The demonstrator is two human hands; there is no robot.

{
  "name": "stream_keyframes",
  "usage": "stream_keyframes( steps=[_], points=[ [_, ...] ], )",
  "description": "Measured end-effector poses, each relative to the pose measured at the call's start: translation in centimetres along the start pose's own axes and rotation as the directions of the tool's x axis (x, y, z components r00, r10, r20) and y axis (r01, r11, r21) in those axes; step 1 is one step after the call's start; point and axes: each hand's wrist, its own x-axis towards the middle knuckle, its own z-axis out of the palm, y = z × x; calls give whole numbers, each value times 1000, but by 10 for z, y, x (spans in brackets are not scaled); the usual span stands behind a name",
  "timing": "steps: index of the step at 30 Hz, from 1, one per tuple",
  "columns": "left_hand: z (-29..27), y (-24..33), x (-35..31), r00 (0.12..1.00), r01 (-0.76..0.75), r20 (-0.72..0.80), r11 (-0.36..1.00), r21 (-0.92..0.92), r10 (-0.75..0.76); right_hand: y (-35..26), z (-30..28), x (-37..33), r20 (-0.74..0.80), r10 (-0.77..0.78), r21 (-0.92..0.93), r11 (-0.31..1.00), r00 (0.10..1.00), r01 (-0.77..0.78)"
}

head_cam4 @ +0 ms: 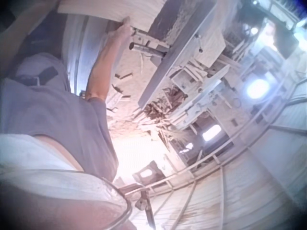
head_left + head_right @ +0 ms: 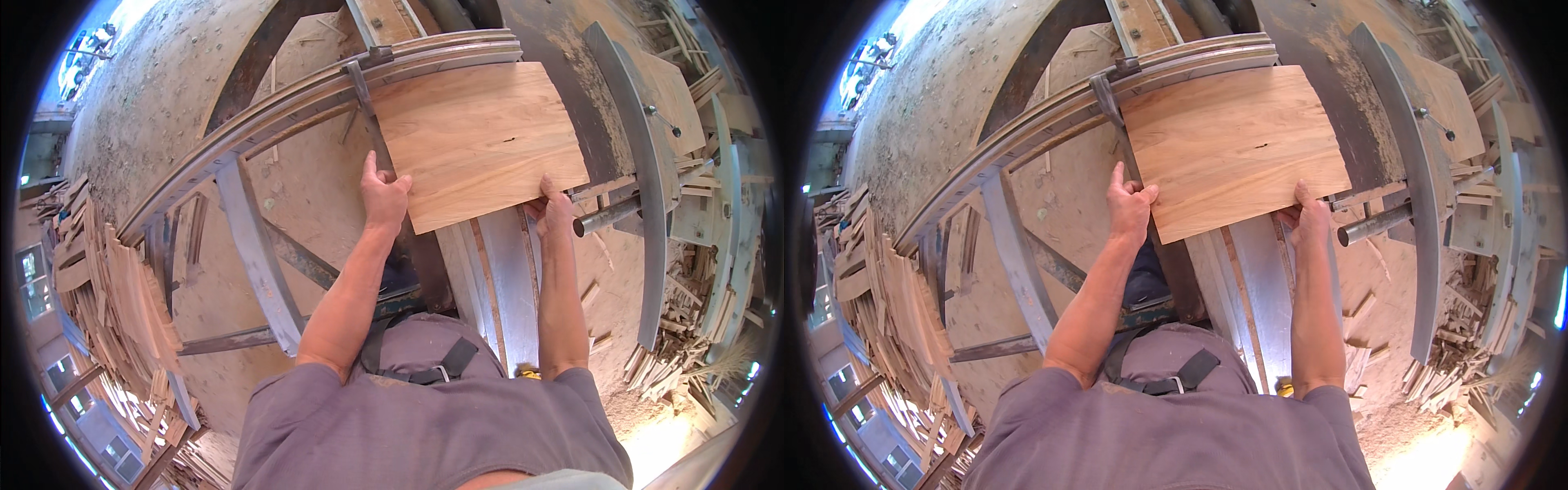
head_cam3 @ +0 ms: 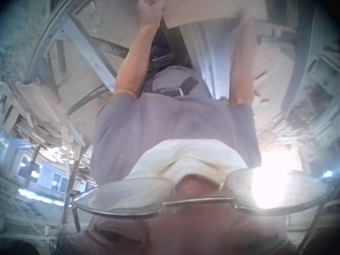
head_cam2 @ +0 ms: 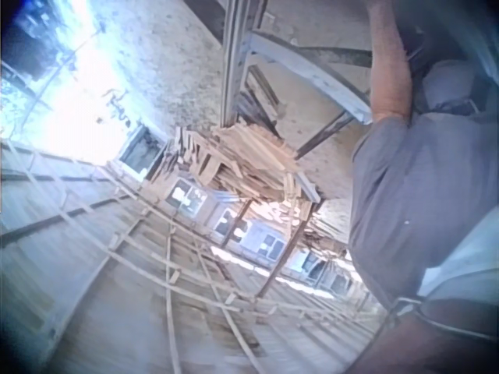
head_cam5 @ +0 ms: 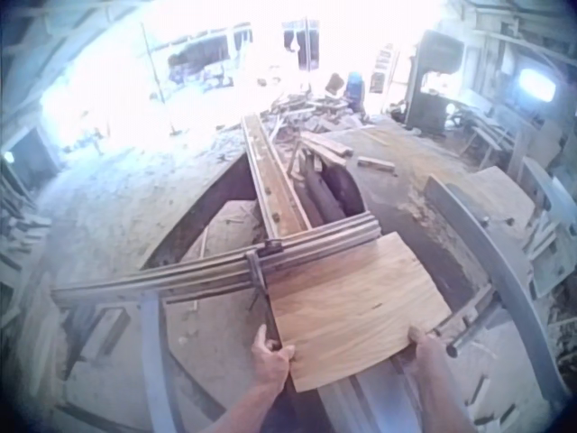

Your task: The person picks up wood slabs one at a time, places them against a fence on a workbench to measure them with a tape measure, and затем stacks them into a pile.

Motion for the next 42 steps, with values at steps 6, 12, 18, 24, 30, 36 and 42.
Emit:
stream_keyframes(
  steps=[6, 12, 18, 24, 30, 36, 42],
  points=[
    [-31, 22, 32, 992, -15, 116, 844, 535, -56, -27, -8, 4, 49, 100, -425, 902, 994, -70],
    [-61, 94, 106, 843, -305, -70, 583, 753, 533, -44, -6, 8, -10, 212, -608, 774, 977, -174],
    [-107, 96, 239, 765, -258, 26, 269, 928, 644, -44, -10, 14, 76, 212, -785, 615, 974, -73],
    [-84, 121, 226, 937, -55, -24, 215, 975, 348, -14, 15, -9, 536, -533, -765, 21, 655, 643],
    [-73, 116, 238, 920, -39, -48, 212, 976, 389, 5, 86, 11, 782, -559, -468, -233, 277, 852],
    [-66, 121, 242, 922, -14, -78, 235, 972, 380, 0, 94, 12, 795, -455, -543, -237, 402, 805],
    [-71, 127, 264, 923, -14, -66, 204, 979, 379, -5, 106, 21, 780, -509, -528, -223, 365, 819]
  ],
)
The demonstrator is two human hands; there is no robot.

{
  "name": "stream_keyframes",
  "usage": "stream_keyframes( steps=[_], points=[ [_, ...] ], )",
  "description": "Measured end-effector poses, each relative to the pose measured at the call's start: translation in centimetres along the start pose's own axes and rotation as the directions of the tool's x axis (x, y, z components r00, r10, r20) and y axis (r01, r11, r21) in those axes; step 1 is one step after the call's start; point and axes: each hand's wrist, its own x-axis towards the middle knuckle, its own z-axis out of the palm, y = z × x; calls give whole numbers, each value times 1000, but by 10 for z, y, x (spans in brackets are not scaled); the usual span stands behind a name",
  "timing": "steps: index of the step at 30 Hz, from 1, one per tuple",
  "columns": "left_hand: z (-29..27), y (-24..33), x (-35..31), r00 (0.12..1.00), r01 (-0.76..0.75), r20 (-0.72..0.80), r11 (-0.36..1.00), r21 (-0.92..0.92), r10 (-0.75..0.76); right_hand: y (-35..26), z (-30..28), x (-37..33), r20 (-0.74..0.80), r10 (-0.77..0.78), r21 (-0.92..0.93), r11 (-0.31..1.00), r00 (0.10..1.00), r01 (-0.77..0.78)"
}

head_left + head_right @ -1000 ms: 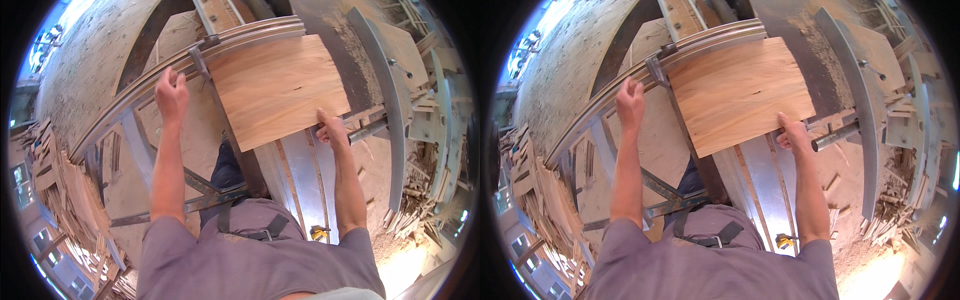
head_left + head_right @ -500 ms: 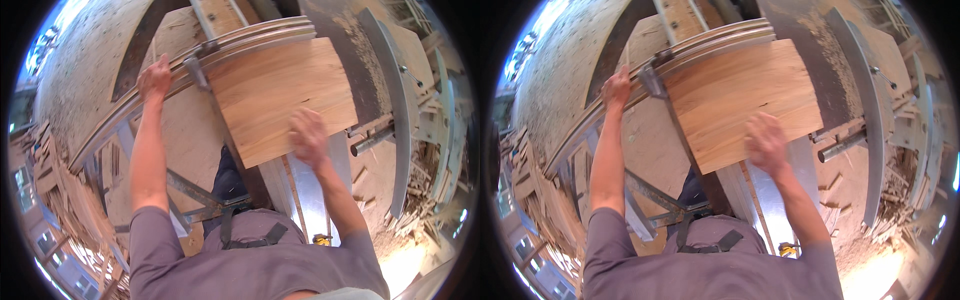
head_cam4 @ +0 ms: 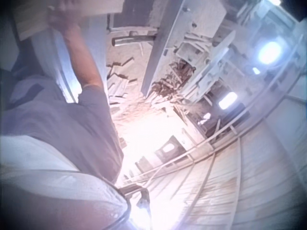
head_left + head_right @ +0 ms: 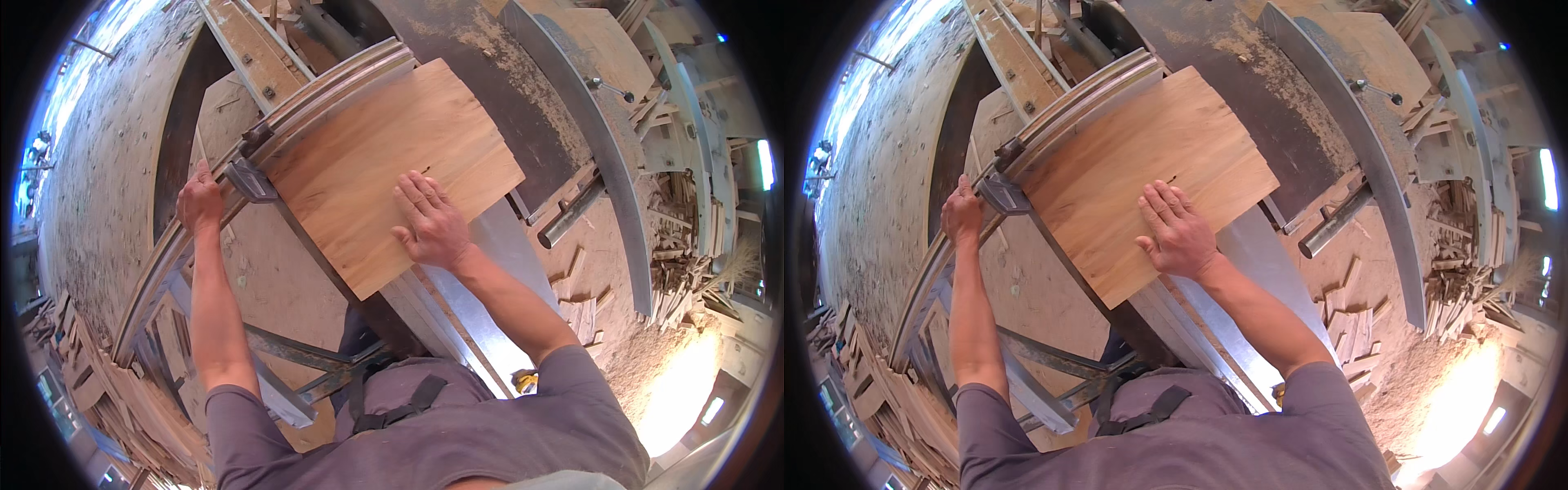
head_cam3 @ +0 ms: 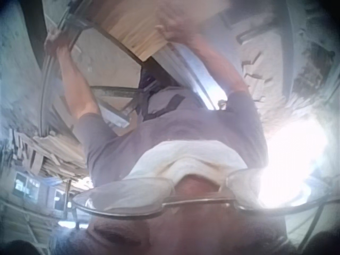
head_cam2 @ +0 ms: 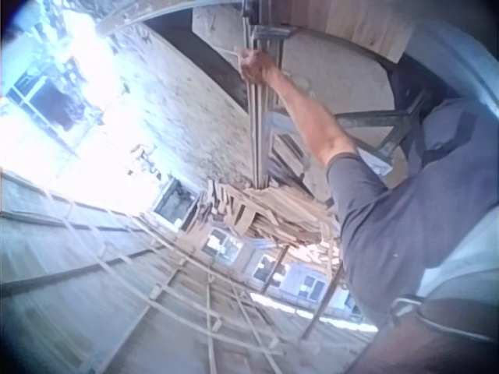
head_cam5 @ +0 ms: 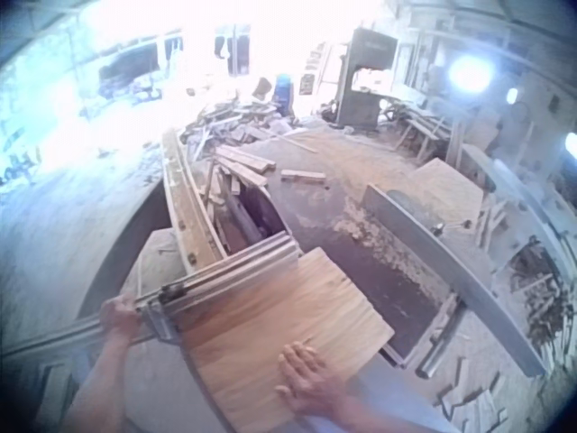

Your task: The person picks up wood slabs one at a time, places them against a fence on a workbench to measure them with a tape measure, and затем stacks them into a pile.

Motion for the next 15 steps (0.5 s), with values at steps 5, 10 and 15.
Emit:
stream_keyframes(
  steps=[5, 10, 15],
  points=[
    [-2, -1, -3, 996, -19, -88, 1000, -20, 17, -3, -3, 0, -53, -3, 38, 999, 999, 5],
    [-7, -2, -3, 998, 6, -65, 1000, -17, -7, -3, -4, -1, -84, -11, 49, 999, 996, 15],
    [-9, -3, -4, 995, 3, -95, 999, -47, -8, 1, 2, -4, -168, -36, 42, 998, 985, 43]
  ],
)
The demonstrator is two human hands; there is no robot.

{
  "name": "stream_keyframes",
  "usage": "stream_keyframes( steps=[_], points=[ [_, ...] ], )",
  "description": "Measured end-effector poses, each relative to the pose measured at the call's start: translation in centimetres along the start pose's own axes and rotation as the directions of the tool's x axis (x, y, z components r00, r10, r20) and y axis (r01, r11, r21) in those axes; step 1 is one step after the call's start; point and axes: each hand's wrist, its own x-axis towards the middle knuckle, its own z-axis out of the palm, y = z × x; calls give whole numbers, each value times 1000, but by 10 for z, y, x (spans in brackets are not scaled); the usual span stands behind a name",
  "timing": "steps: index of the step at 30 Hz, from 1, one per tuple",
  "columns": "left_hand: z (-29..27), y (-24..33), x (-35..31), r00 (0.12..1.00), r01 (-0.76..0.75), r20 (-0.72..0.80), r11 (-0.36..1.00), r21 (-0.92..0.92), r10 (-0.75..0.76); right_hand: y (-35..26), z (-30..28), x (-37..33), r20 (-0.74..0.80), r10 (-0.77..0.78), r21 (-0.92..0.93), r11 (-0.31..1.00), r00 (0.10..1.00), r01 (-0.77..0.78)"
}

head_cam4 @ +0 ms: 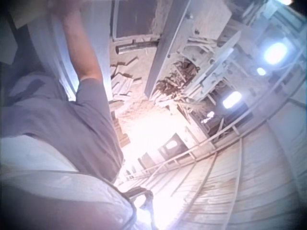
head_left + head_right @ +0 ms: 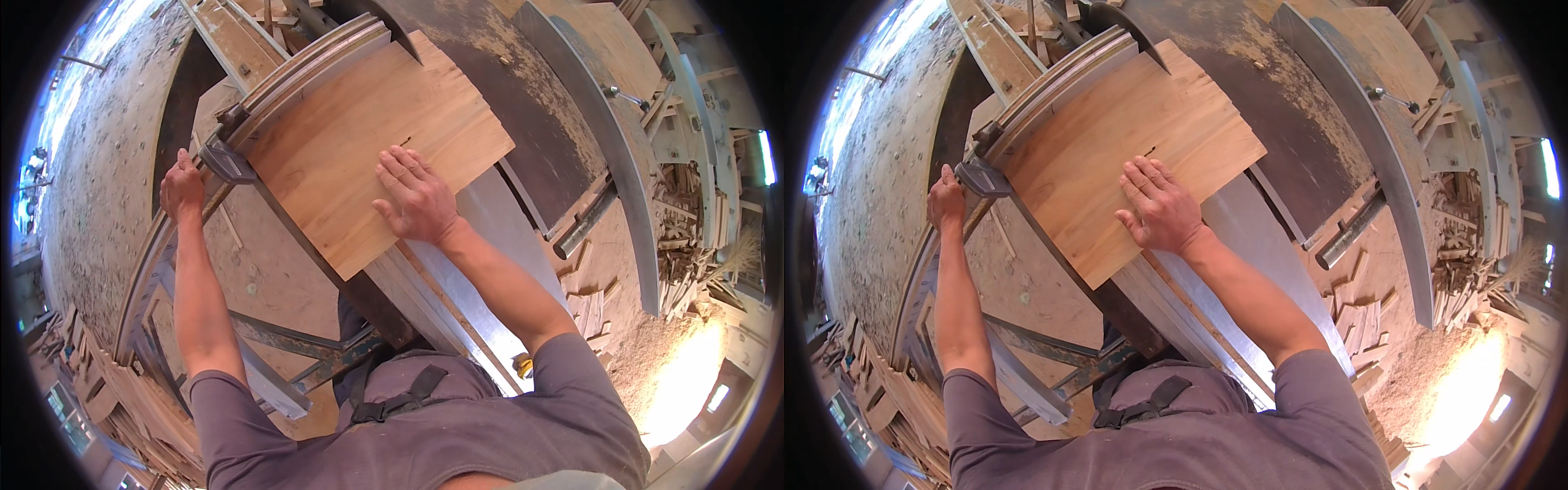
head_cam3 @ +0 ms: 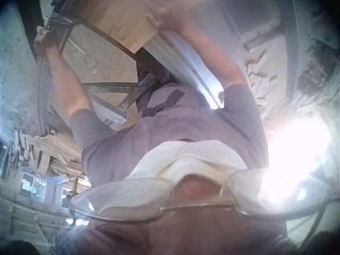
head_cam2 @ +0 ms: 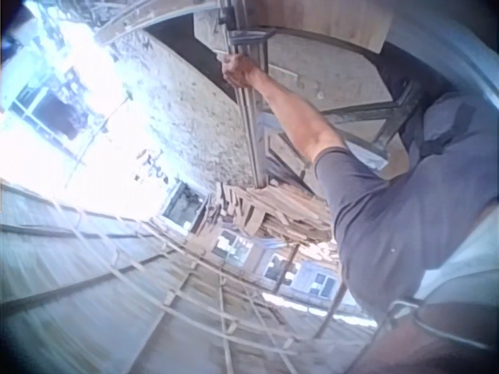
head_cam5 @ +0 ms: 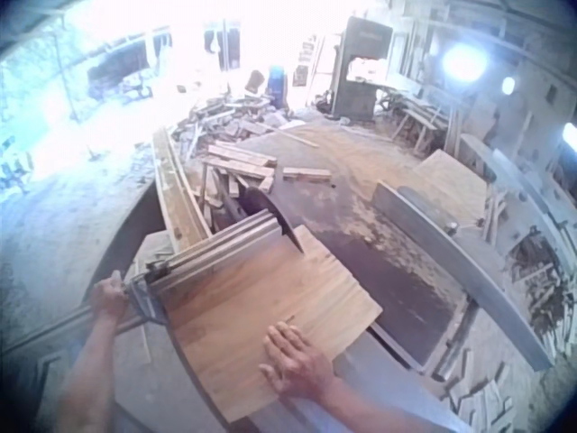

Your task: The person picks up wood slabs one at a time, places them against a fence on a workbench to measure them with a tape measure, and затем stacks them into a pile.

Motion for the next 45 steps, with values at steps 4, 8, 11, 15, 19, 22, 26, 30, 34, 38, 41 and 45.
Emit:
stream_keyframes(
  steps=[4, 8, 11, 15, 19, 22, 26, 30, 34, 38, 41, 45],
  points=[
    [-3, -3, -1, 1000, 11, -6, 1000, -10, -11, 0, 2, -2, -47, -22, -14, 1000, 999, 21],
    [-3, -3, -1, 1000, 16, -13, 999, -37, -17, 1, 2, -1, -62, -29, -22, 999, 998, 28],
    [-3, -8, 3, 1000, 6, -24, 998, -64, -7, 2, 4, 2, -83, -49, -31, 998, 995, 46],
    [-6, -11, 2, 999, -9, -33, 996, -87, 6, 3, 7, 2, -105, -69, -29, 997, 992, 66],
    [4, -37, 16, 990, -113, -87, 993, -40, 109, 0, 5, 6, -103, -111, -62, 993, 988, 106],
    [-3, -21, 7, 992, -101, -74, 994, -37, 98, 0, 2, 6, -110, -109, -69, 992, 988, 102],
    [-18, -21, 5, 990, -101, -106, 993, -68, 93, -4, 5, 12, -197, -129, -61, 991, 972, 119],
    [-24, -26, 8, 992, -117, -45, 990, -84, 114, -5, 5, 16, -266, -148, -41, 989, 953, 142],
    [-19, -33, 16, 987, -159, -35, 983, -91, 157, -4, 7, 16, -275, -144, -49, 990, 951, 136],
    [-13, -33, 22, 985, -173, -5, 982, -77, 173, -1, 8, 17, -279, -141, -44, 990, 950, 134],
    [-13, -32, 18, 985, -164, 37, 983, -85, 168, -1, 8, 15, -276, -137, -46, 991, 951, 129],
    [-17, -22, 11, 986, -151, 60, 986, -70, 156, -3, 6, 14, -265, -93, -28, 996, 960, 89]
  ],
)
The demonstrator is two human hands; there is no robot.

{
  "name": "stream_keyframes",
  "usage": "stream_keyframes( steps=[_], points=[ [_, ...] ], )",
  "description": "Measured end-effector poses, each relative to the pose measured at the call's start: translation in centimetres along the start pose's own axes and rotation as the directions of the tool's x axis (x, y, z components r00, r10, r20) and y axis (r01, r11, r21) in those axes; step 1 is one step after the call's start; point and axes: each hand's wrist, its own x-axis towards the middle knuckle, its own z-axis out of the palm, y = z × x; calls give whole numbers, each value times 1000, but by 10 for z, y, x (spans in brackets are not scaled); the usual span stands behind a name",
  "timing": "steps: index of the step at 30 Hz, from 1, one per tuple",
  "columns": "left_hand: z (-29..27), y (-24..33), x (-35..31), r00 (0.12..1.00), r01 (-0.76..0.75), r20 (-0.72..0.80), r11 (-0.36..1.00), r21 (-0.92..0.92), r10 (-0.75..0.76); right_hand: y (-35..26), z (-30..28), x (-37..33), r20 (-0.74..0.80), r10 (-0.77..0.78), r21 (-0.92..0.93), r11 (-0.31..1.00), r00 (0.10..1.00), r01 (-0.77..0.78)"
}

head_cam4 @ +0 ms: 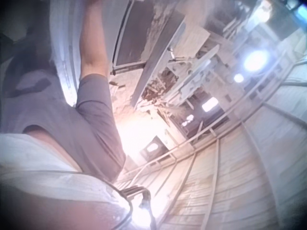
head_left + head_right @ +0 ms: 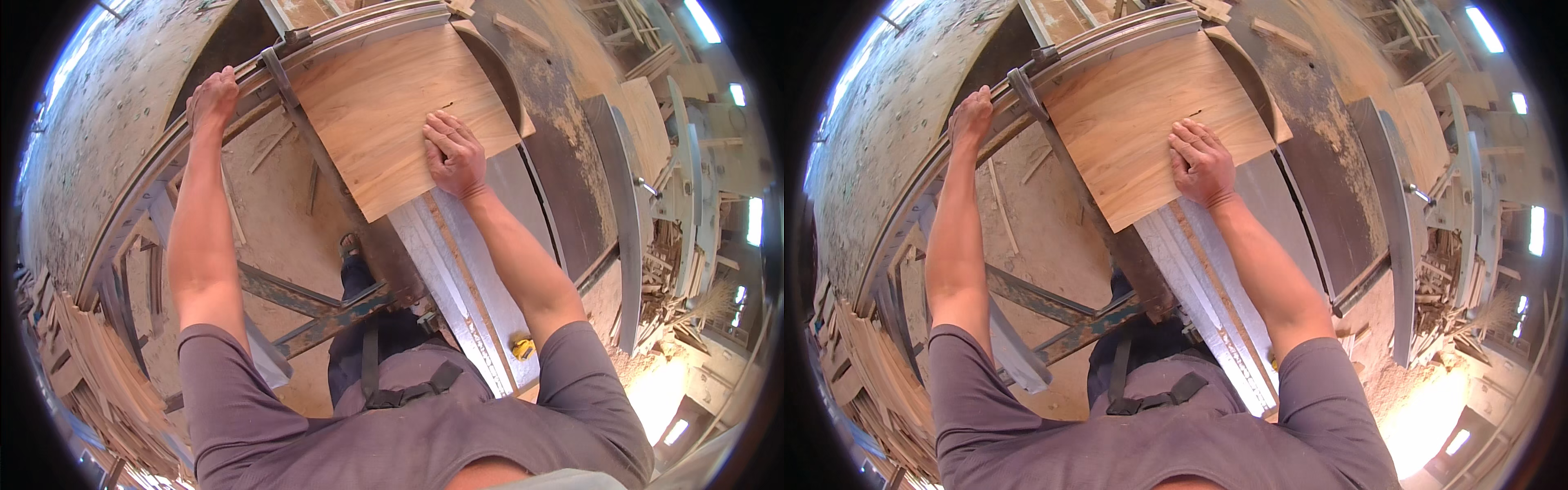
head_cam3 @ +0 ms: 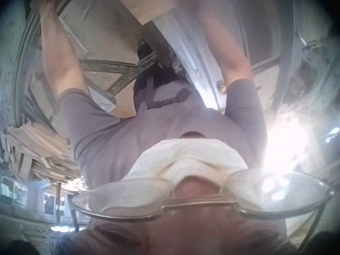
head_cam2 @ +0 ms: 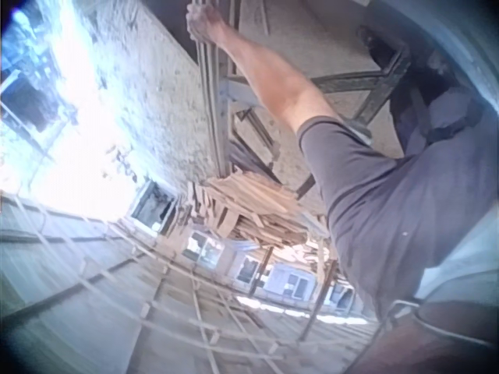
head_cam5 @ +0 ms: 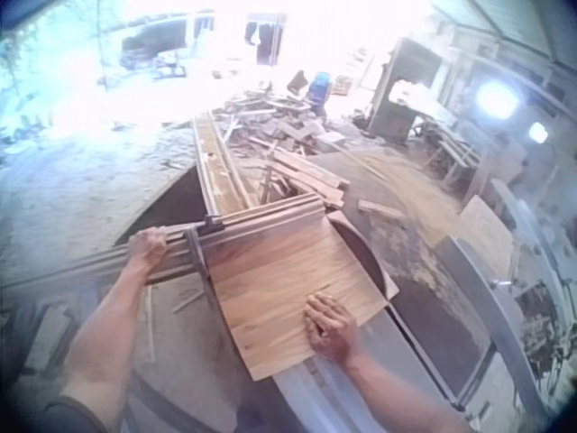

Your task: The person picks up wood slabs one at a time, places them against a fence on a workbench to measure them with a tape measure, and затем stacks them into a pile.

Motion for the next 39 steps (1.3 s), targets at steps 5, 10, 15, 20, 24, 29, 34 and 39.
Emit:
stream_keyframes(
  steps=[5, 10, 15, 20, 24, 29, 34, 39],
  points=[
    [8, 1, -1, 999, -20, 41, 1000, 15, 20, -1, 2, -1, 20, 46, 12, 999, 999, -46],
    [18, -2, -6, 989, -145, -9, 989, 35, 145, 4, 5, -3, 46, 86, 48, 995, 995, -88],
    [60, -15, -57, 860, -364, -397, 930, -38, 321, 18, -1, -8, 129, 291, 35, 954, 948, -297],
    [75, 53, -216, 986, -60, -167, 865, -499, -28, 33, -17, 20, 230, 608, -218, 793, 760, -569],
    [72, 90, -280, 990, 60, 140, 776, -627, 36, 26, 0, 50, 404, 752, -406, 657, 521, -635],
    [52, 99, -322, 955, 91, 273, 763, -640, 115, 46, 6, 36, 432, 746, -406, 662, 506, -630],
    [50, 90, -341, 910, 237, 410, 728, -644, 66, 41, -30, 35, 459, 761, -472, 646, 459, -599],
    [59, 98, -349, 943, 169, 323, 723, -670, 78, 119, -55, -43, 3, 711, -417, 640, 703, -645]
  ],
)
